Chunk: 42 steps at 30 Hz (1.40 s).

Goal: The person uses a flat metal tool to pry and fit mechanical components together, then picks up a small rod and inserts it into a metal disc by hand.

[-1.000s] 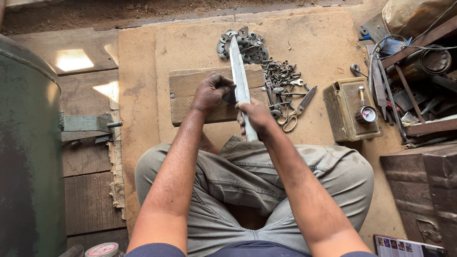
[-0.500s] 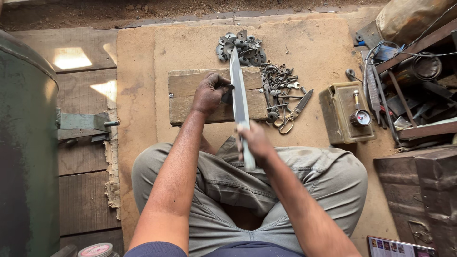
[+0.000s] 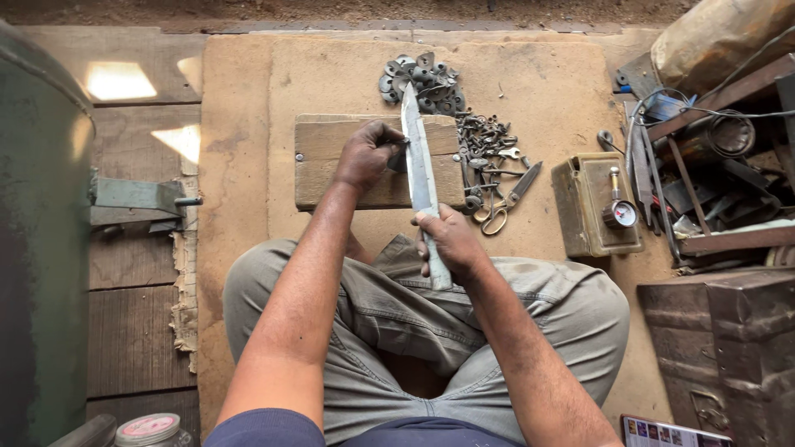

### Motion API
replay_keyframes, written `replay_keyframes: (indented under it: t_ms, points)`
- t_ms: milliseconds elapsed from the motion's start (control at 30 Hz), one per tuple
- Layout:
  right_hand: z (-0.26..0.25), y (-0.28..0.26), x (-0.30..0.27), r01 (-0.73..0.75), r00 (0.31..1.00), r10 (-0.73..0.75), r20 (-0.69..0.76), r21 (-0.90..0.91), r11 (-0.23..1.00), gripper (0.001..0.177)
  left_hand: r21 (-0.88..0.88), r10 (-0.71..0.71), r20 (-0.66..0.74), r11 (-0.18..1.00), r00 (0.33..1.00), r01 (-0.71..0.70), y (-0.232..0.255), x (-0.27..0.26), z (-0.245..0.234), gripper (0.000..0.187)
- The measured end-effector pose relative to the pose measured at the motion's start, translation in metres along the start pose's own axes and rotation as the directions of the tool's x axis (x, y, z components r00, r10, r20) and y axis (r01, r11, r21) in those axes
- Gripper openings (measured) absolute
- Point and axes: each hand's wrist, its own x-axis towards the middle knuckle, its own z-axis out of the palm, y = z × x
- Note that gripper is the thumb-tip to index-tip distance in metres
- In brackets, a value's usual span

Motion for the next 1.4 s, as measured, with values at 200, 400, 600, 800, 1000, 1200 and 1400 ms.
replay_keyframes:
  t_ms: [200, 400, 600, 800, 1000, 1200, 1400]
  points:
    - [-0.006, -0.015, 0.026, -0.014, 1.000, 0.014, -0.003, -0.109, 0.994, 0.021, -0.047, 0.011, 0.004, 0.999, 1.000, -0.011, -0.007, 0.007, 0.001, 0.011]
    - [-0.017, -0.026, 0.049, 0.006, 0.999, 0.000, 0.032, -0.167, 0.986, 0.021, 0.006, 0.024, -0.030, 1.000, 0.999, -0.023, 0.006, 0.004, -0.005, 0.008]
    - [-0.011, -0.006, 0.047, 0.043, 0.998, -0.052, -0.036, -0.223, 0.974, 0.021, 0.053, -0.163, -0.145, 0.984, 0.976, 0.172, 0.039, -0.006, 0.004, 0.028]
    - [-0.007, 0.003, 0.051, 0.059, 0.993, -0.081, -0.085, -0.235, 0.970, 0.022, 0.188, -0.073, -0.241, 0.975, 0.968, 0.121, 0.032, -0.003, 0.013, 0.024]
    - [-0.002, 0.004, 0.049, 0.059, 0.994, -0.072, -0.088, -0.150, 0.987, 0.021, 0.258, 0.020, -0.281, 0.965, 0.960, 0.055, 0.019, -0.001, 0.015, 0.019]
    - [-0.002, -0.004, 0.052, 0.077, 0.995, -0.079, -0.068, -0.041, 0.996, 0.021, 0.275, 0.069, -0.236, 0.961, 0.969, -0.002, 0.014, -0.001, 0.012, 0.015]
    - [0.000, -0.019, 0.073, 0.074, 0.993, -0.081, -0.083, -0.081, 0.994, 0.021, 0.205, 0.133, -0.192, 0.974, 0.972, -0.093, 0.009, -0.008, 0.012, 0.012]
